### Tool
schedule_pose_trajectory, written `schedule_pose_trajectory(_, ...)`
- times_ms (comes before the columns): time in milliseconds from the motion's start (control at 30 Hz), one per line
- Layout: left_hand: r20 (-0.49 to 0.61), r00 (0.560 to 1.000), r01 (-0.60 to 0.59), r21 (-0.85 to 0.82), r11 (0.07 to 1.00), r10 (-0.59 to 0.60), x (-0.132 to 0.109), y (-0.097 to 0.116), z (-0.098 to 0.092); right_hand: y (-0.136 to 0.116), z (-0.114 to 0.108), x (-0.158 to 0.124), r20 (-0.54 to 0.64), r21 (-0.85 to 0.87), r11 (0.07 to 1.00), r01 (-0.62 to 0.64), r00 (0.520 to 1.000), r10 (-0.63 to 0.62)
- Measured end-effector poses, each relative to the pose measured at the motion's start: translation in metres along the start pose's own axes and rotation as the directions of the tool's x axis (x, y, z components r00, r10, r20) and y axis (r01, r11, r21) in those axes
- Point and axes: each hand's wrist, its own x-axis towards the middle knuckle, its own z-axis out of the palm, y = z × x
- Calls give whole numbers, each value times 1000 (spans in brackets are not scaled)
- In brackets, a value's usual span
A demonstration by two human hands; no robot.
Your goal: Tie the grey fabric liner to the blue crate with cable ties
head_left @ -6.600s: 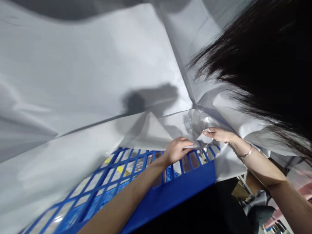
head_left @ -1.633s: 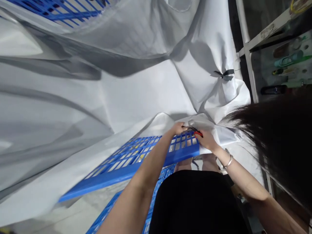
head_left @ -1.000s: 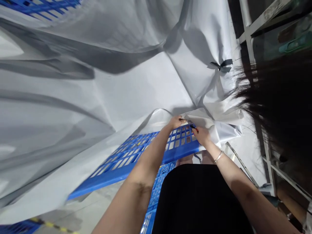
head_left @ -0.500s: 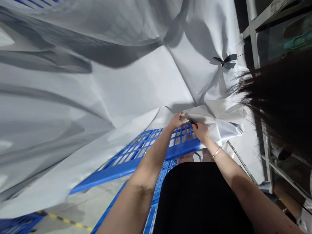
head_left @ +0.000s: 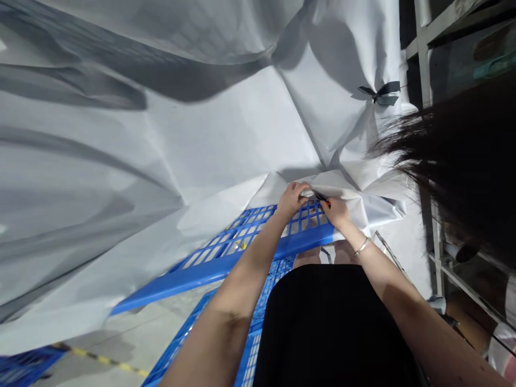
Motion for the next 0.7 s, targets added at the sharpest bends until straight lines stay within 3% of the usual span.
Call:
schedule_pose_trajectory(267, 103, 994, 14, 132, 991, -28, 22, 4, -11, -5, -4, -11, -25, -53, 998, 44, 999, -45)
schedule_pose_trajectory(700, 94, 976, 196, -1, 981, -195, 18, 17, -24, -17, 2, -11, -68, -174, 984, 46, 996, -59)
